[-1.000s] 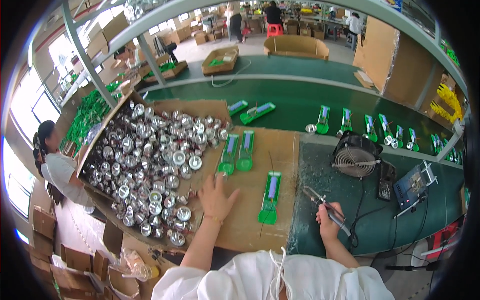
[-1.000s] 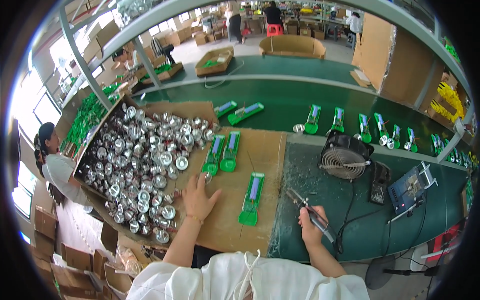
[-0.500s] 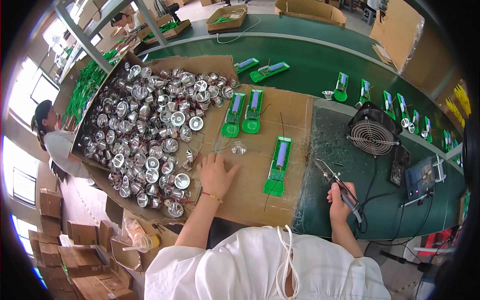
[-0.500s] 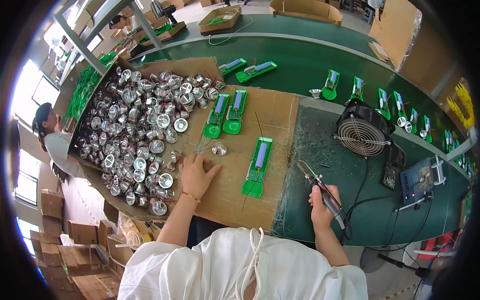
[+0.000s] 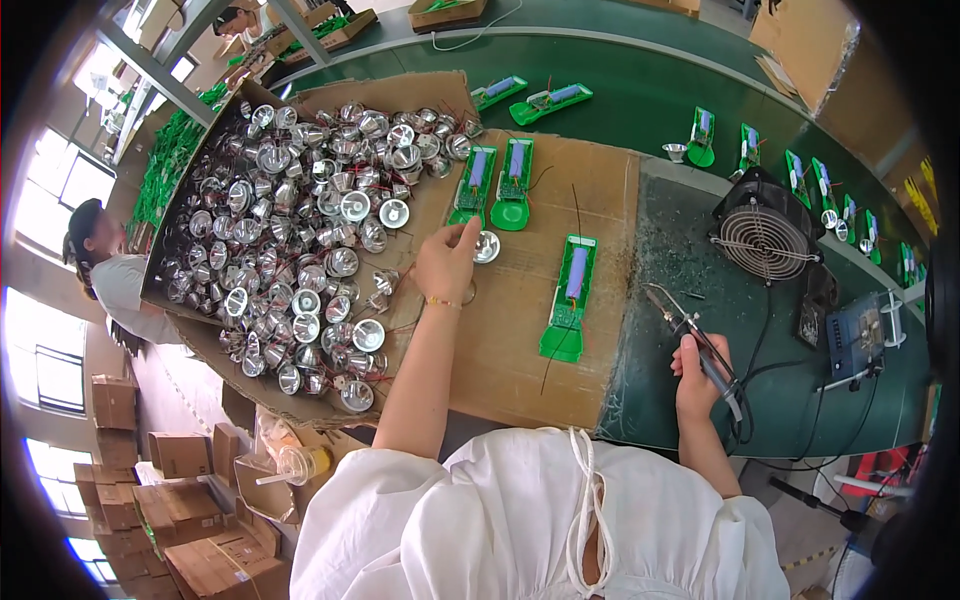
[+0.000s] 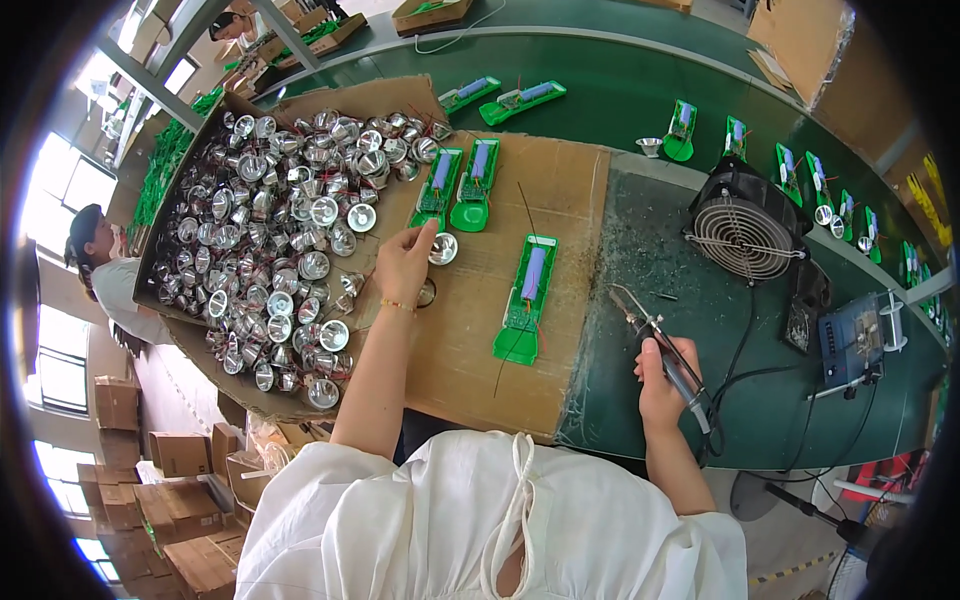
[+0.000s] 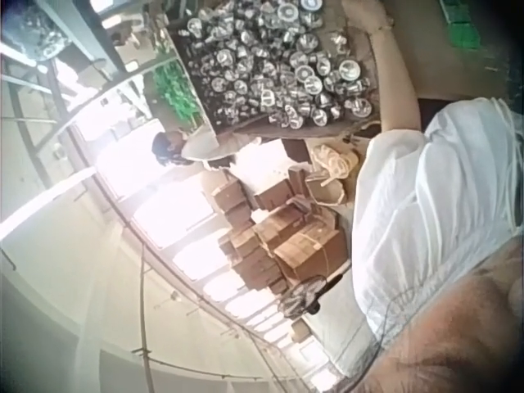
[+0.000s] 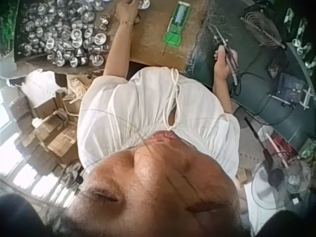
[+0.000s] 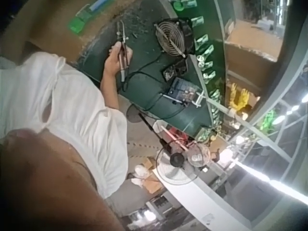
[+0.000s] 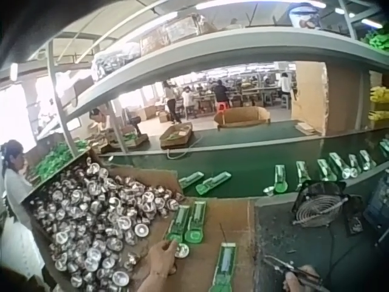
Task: Soldering wires onto LED light components at an assembly station.
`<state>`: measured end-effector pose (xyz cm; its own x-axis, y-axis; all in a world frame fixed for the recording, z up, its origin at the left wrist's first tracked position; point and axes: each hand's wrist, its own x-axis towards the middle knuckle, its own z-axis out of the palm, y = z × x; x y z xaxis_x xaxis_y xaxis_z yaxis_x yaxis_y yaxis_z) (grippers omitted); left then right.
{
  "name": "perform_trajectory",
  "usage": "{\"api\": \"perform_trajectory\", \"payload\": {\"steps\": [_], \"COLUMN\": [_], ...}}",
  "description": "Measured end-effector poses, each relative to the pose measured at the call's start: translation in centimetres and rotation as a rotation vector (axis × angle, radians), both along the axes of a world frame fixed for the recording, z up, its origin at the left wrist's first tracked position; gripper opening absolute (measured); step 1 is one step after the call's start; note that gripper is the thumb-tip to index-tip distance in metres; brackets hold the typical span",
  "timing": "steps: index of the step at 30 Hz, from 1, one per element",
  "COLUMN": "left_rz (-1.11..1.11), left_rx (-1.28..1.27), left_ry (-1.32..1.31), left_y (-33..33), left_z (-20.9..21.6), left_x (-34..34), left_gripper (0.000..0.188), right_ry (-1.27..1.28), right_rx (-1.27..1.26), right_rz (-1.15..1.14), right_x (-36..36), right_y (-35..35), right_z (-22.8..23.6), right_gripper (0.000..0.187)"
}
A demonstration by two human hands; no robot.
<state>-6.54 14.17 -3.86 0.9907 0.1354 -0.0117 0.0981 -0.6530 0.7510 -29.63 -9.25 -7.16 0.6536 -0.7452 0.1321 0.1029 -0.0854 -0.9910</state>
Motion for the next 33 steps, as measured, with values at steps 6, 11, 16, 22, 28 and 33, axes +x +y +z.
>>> {"api": "perform_trajectory", "payload": {"steps": [6,11,16,22,28,33], "left_rz": [-0.046,-0.171,-0.354,-0.39,-0.422,-0.539], "left_rx": [0.067,-0.498,-0.553,-0.836,-0.442,-0.227], "left_ry": [0.091,-0.091,-0.052,0.246,0.383,0.198], "left_y": [0.2,1.5,2.2,1.6,0.6,-1.0], "left_z": [-1.3,-1.2,1.2,2.0,1.2,0.3], "left_x": [0.7,-0.4,-4.9,-9.0,-11.3,-11.4], "left_gripper": [0.038,0.015,0.012,0.015,0.021,0.019], "right_ry": [0.02,-0.007,0.0,0.001,0.033,0.125], "right_rx": [0.014,0.024,0.031,0.051,-0.088,-0.17], "right_rz": [-0.002,0.014,0.023,0.052,0.316,0.37], "right_x": [-0.2,-0.4,-0.7,-0.9,-1.4,-1.3], "right_y": [0.1,0.1,0.0,0.5,2.8,3.7], "right_z": [0.2,0.0,0.2,0.9,2.6,2.3], "right_gripper": [0.014,0.015,0.015,0.016,0.02,0.019]}}
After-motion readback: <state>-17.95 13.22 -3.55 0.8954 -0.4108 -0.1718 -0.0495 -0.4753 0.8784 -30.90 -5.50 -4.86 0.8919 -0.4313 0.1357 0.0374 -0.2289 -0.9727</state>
